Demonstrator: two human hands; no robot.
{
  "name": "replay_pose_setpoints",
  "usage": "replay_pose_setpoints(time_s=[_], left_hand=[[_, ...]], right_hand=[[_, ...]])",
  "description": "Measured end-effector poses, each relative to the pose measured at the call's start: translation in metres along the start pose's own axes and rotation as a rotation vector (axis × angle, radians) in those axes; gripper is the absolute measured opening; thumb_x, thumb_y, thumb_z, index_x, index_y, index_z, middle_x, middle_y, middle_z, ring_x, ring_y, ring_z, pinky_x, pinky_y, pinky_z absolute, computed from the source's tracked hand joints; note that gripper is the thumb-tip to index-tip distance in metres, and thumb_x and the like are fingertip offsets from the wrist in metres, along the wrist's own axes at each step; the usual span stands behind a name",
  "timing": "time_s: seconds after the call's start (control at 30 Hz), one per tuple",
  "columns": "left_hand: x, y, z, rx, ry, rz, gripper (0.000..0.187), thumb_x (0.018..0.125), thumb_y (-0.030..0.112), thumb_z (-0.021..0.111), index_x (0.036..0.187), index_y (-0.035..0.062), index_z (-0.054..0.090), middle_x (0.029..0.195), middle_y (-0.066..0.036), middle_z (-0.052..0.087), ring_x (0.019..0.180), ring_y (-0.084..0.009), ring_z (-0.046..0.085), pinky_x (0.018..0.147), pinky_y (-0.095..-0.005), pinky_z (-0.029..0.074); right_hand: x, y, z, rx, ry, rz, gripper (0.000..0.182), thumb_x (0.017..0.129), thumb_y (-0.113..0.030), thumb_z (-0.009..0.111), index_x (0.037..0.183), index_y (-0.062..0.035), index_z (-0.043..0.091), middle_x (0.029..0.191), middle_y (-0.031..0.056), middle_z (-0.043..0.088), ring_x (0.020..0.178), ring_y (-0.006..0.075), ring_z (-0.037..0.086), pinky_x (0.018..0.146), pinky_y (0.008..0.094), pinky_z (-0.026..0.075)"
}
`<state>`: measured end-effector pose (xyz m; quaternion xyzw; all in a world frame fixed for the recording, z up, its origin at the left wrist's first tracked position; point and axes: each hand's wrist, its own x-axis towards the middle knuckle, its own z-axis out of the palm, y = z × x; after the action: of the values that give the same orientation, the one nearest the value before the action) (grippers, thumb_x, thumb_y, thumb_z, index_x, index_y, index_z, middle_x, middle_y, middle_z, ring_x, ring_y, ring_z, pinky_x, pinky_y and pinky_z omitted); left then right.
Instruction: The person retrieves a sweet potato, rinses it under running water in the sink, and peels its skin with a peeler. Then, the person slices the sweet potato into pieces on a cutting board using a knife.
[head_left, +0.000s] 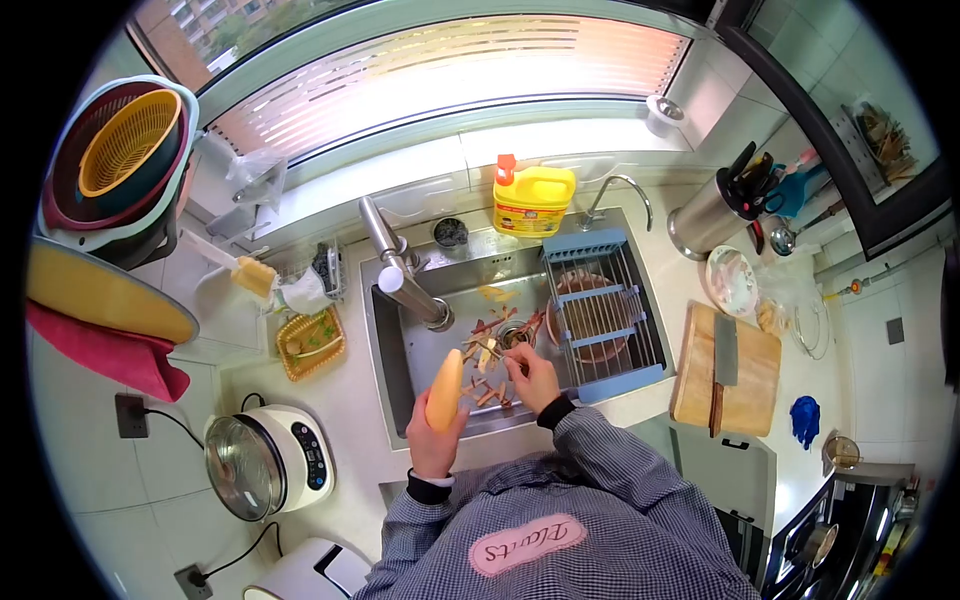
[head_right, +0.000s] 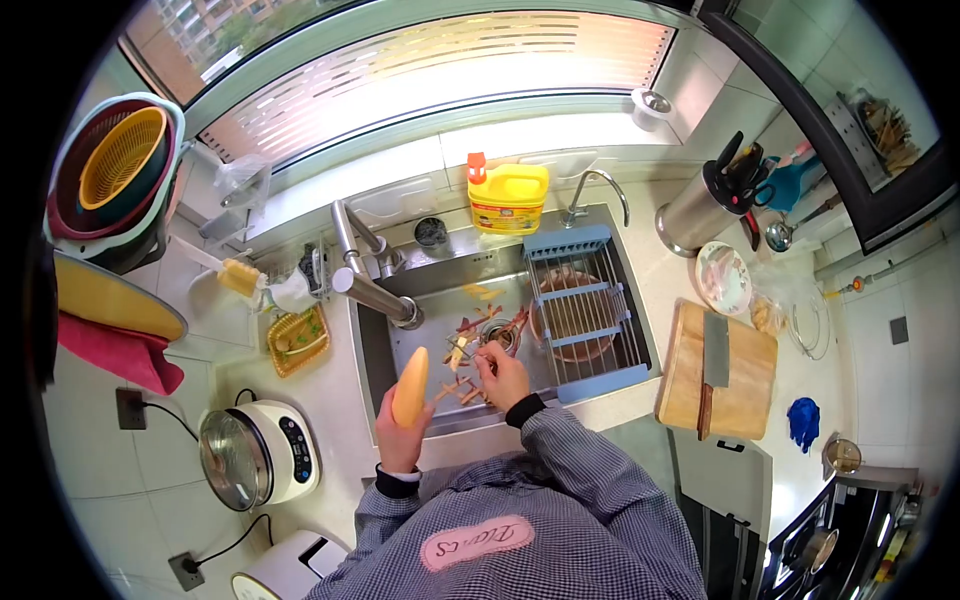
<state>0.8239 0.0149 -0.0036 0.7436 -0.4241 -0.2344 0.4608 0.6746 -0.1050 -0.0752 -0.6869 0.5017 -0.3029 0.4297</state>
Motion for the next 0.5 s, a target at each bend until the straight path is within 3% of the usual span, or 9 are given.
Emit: replay_pose_setpoints(time_s=[0.03, 0.1, 0.13, 0.2, 0.27, 0.33, 0.37, 0.47, 0.5], left_hand=[[0.002, -0.006, -0.001, 0.002, 0.004, -0.003, 0.041, 0.084, 0.027, 0.064, 0.112, -0.0005, 0.054, 0.093, -0.014, 0.064, 0.079, -0.0241, 0.064, 0.073, -0.0342, 0.052], [0.006, -0.019, -0.003, -0.837, -0.218, -0.605, 0.05, 0.093, 0.048, 0.047, 0.105, 0.0005, 0.054, 0.08, -0.007, 0.06, 0.068, -0.0159, 0.059, 0.065, -0.028, 0.05], [0.005, -0.021, -0.001, -0.837, -0.218, -0.611, 0.05, 0.093, 0.048, 0.047, 0.105, 0.0005, 0.054, 0.08, -0.007, 0.06, 0.068, -0.0159, 0.059, 0.065, -0.028, 0.05], [0.008, -0.017, 0.007, -0.868, -0.209, -0.592, 0.064, 0.094, 0.059, 0.027, 0.1, 0.0025, 0.055, 0.075, -0.006, 0.057, 0.064, -0.0126, 0.056, 0.06, -0.0248, 0.048], [0.008, -0.01, 0.011, -0.914, -0.188, -0.639, 0.061, 0.095, 0.058, 0.028, 0.1, 0.0031, 0.055, 0.075, -0.006, 0.057, 0.064, -0.0127, 0.056, 0.059, -0.0248, 0.047], [0.006, -0.009, 0.015, -0.96, -0.164, -0.685, 0.058, 0.095, 0.056, 0.029, 0.1, 0.0037, 0.055, 0.074, -0.006, 0.057, 0.063, -0.0128, 0.056, 0.059, -0.0248, 0.047], [0.005, -0.011, 0.018, -0.952, -0.183, -0.631, 0.057, 0.096, 0.055, 0.029, 0.099, 0.0041, 0.055, 0.074, -0.006, 0.057, 0.063, -0.0127, 0.055, 0.058, -0.0248, 0.046], [-0.004, -0.012, 0.018, -0.889, -0.22, -0.599, 0.056, 0.096, 0.055, 0.028, 0.101, 0.0051, 0.053, 0.074, -0.005, 0.057, 0.062, -0.0125, 0.053, 0.056, -0.0248, 0.044], [-0.006, -0.01, 0.017, -0.882, -0.232, -0.614, 0.056, 0.096, 0.055, 0.028, 0.102, 0.0051, 0.053, 0.074, -0.005, 0.056, 0.062, -0.0126, 0.053, 0.057, -0.0248, 0.044]], right_hand=[[-0.005, -0.002, -0.001, 0.085, -0.014, -0.022, 0.011, 0.087, -0.015, 0.057, 0.093, -0.0065, 0.058, 0.071, 0.0128, 0.062, 0.059, 0.0275, 0.061, 0.054, 0.0356, 0.046], [-0.018, -0.021, -0.008, 0.229, -0.081, -0.061, 0.014, 0.087, -0.008, 0.059, 0.1, -0.003, 0.059, 0.069, 0.0099, 0.06, 0.054, 0.0169, 0.056, 0.052, 0.0272, 0.043], [-0.026, -0.029, -0.01, 0.229, -0.083, -0.055, 0.014, 0.087, -0.008, 0.059, 0.1, -0.003, 0.059, 0.069, 0.0099, 0.06, 0.054, 0.0169, 0.056, 0.052, 0.0272, 0.043], [-0.035, -0.04, -0.012, 0.212, -0.187, -0.135, 0.017, 0.086, -0.006, 0.06, 0.103, -0.0043, 0.06, 0.071, 0.0091, 0.061, 0.054, 0.016, 0.056, 0.052, 0.0267, 0.044], [-0.038, -0.044, -0.009, 0.204, -0.149, -0.24, 0.016, 0.086, -0.008, 0.06, 0.101, -0.0057, 0.061, 0.077, 0.0088, 0.062, 0.056, 0.0196, 0.059, 0.051, 0.0288, 0.046], [-0.04, -0.047, -0.008, 0.04, -0.135, -0.519, 0.014, 0.083, -0.004, 0.062, 0.097, -0.0014, 0.061, 0.078, 0.0094, 0.062, 0.062, 0.0217, 0.06, 0.053, 0.0305, 0.046], [-0.04, -0.047, -0.007, 0.012, -0.141, -0.519, 0.012, 0.082, -0.006, 0.062, 0.094, -0.0027, 0.06, 0.079, 0.0127, 0.062, 0.067, 0.0303, 0.062, 0.055, 0.0355, 0.048], [-0.017, -0.04, -0.009, -0.109, -0.005, -0.3, 0.013, 0.084, -0.012, 0.058, 0.096, -0.0084, 0.06, 0.082, 0.0102, 0.064, 0.066, 0.0287, 0.063, 0.054, 0.0364, 0.049], [-0.007, -0.038, -0.01, -0.133, 0.053, -0.325, 0.011, 0.086, -0.013, 0.057, 0.095, -0.0085, 0.06, 0.079, 0.0113, 0.064, 0.067, 0.0305, 0.062, 0.055, 0.0375, 0.049]])
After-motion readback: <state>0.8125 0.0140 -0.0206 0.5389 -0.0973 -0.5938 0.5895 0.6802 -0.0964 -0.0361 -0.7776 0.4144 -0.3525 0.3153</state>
